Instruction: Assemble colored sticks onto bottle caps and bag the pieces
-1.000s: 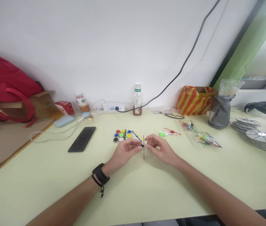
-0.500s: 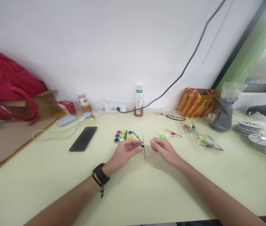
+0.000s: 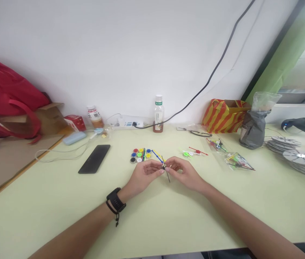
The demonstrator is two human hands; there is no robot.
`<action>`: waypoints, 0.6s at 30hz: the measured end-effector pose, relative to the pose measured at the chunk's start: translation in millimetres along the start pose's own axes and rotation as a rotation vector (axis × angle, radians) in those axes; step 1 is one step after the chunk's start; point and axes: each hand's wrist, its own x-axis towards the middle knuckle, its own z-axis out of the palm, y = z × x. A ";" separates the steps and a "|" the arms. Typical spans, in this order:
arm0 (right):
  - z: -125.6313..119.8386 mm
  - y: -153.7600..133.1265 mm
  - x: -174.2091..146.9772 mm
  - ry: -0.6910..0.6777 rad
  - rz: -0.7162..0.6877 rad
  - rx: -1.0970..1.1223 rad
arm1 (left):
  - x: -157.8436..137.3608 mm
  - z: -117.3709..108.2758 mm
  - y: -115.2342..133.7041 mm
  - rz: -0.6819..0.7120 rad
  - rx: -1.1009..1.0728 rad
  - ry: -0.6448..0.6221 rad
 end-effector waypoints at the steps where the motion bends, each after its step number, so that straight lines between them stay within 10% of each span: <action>1: 0.3 0.4 0.6 -0.002 0.013 0.030 | -0.4 -0.2 -0.6 0.018 0.043 0.001; 9: -1.3 2.1 3.5 0.043 -0.001 0.014 | -3.7 -4.0 4.6 0.234 0.583 0.088; 18: -47.0 -4.0 4.0 0.508 -0.410 -0.605 | 2.4 -23.0 -8.3 0.304 1.127 0.151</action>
